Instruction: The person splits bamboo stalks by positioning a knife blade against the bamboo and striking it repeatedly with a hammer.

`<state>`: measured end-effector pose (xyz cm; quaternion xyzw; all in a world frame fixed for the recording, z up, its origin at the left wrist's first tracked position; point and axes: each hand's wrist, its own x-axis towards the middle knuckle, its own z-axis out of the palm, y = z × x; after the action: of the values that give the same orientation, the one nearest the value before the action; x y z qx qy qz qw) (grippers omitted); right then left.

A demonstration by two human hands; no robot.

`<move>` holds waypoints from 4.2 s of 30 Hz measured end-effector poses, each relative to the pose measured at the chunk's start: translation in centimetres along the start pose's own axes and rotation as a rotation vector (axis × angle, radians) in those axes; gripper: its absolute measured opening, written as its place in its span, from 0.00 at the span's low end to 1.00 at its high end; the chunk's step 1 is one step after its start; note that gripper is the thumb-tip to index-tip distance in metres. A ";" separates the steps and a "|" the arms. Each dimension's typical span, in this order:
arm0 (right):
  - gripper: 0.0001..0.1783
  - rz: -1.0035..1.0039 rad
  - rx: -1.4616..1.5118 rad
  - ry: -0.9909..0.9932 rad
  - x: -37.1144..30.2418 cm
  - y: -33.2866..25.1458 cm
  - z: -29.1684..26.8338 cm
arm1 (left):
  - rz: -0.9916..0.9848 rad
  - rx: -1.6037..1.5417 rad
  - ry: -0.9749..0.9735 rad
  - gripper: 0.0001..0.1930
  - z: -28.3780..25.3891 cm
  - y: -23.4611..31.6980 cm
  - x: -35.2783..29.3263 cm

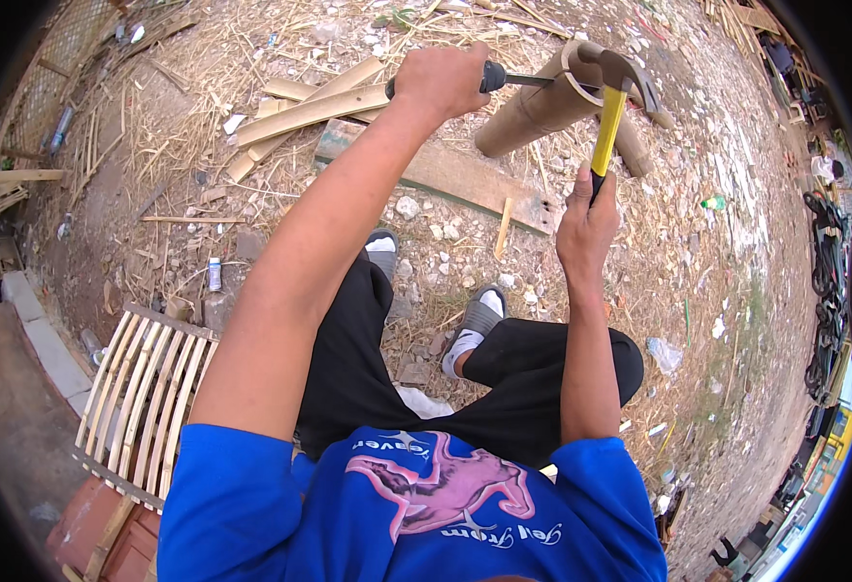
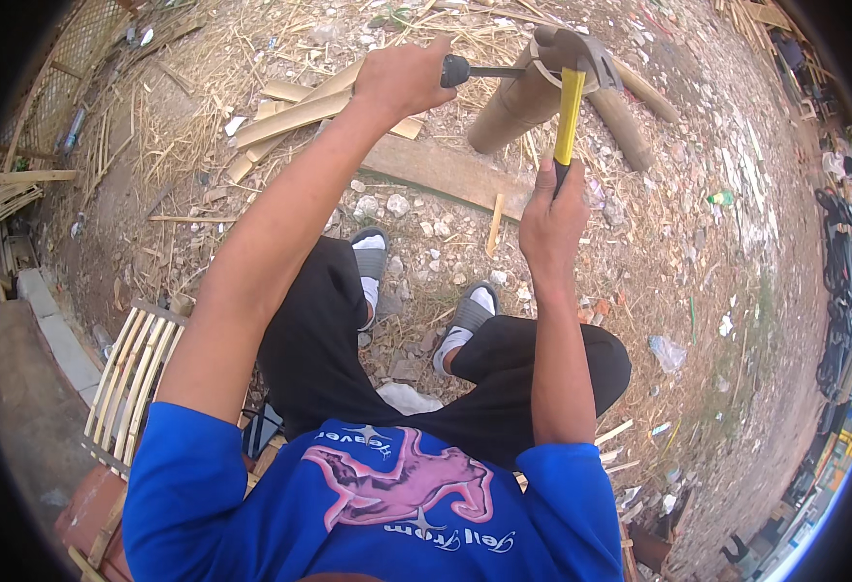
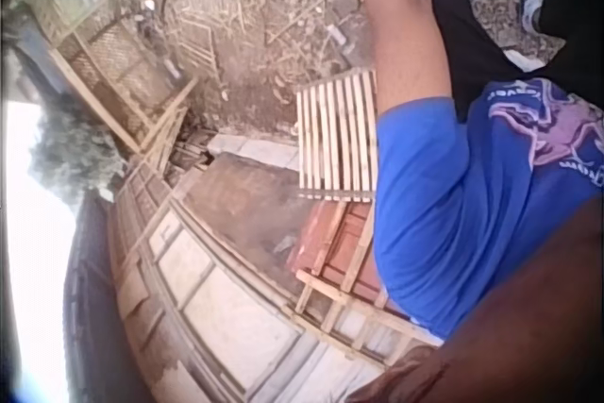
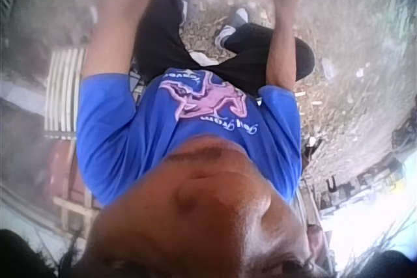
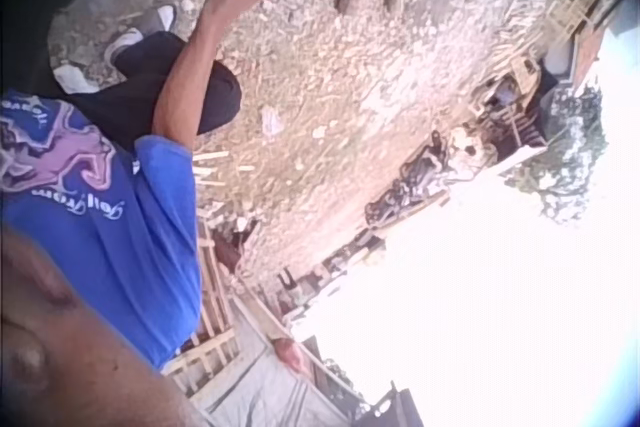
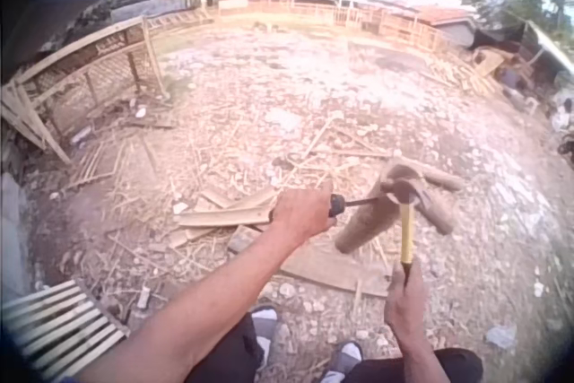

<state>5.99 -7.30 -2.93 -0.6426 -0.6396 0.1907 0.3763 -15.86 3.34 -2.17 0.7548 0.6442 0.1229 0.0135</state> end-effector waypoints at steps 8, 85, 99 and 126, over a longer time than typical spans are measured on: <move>0.20 0.125 -0.048 -0.143 -1.1 3.5 1.6 | -0.008 -0.003 -0.027 0.23 1.8 0.6 -0.6; 0.15 -0.013 -0.311 -0.186 2.0 7.6 3.0 | 0.039 -0.014 0.092 0.21 3.9 0.3 1.2; 0.21 0.218 0.261 -0.071 0.6 4.0 -0.8 | 0.012 -0.015 0.001 0.22 2.1 0.1 -0.2; 0.20 -0.497 -0.587 0.088 44.5 13.2 1.7 | 0.008 0.159 -0.036 0.27 8.3 8.0 31.8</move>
<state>18.55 37.41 -3.17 -0.5560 -0.7864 -0.1254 0.2381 -1.94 34.16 -3.45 0.7581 0.6486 0.0578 -0.0356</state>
